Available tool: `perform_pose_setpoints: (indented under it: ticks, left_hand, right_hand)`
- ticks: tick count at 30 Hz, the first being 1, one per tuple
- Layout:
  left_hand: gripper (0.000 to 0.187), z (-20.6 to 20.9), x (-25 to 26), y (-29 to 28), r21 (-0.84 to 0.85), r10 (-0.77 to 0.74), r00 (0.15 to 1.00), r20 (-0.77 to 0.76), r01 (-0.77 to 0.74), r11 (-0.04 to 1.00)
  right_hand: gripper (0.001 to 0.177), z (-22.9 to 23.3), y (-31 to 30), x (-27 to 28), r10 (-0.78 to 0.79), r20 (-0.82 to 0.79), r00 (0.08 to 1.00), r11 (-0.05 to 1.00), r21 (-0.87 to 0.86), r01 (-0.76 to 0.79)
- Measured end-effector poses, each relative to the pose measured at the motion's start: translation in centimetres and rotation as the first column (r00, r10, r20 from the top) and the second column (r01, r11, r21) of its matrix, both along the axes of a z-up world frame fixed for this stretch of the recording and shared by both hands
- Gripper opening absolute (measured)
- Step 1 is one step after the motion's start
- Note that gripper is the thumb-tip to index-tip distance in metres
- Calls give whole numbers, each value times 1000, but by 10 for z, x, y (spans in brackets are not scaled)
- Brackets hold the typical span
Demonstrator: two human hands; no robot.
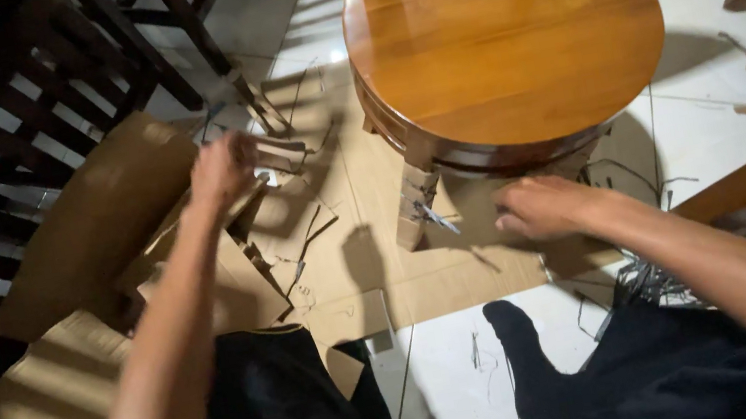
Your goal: Wrapping chair legs with cardboard and securing them with plastic ties.
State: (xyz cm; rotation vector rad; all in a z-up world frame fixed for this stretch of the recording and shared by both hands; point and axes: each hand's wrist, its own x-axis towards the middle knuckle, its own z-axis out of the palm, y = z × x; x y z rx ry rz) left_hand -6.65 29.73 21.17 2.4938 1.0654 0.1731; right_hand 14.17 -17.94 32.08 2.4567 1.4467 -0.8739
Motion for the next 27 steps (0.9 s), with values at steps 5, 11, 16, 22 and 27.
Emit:
perform_pose_setpoints:
  ticks: [5,11,16,22,27]
  left_hand:
    - [32,-10,-48,-49,-270,-312,839,-445,206,940]
    - [41,-44,-57,-13,-248,-169,960,-221,112,962]
    - [40,-49,-73,4,-249,-180,956,-233,120,961]
    - [49,7,-102,-8,-368,-278,945,-170,201,908]
    - [47,5,-121,-4,-622,-51,997,-59,3,783]
  right_hand:
    - [35,28,-7,11,82,75,994,709,696,-111]
    - [62,66,18,25,-179,435,882,283,882,-377]
    - [70,52,30,37,-136,318,938,733,669,-121]
    - [61,49,15,48,-142,323,936,665,732,-151]
    - [48,43,-38,57,-71,256,964,566,806,-173]
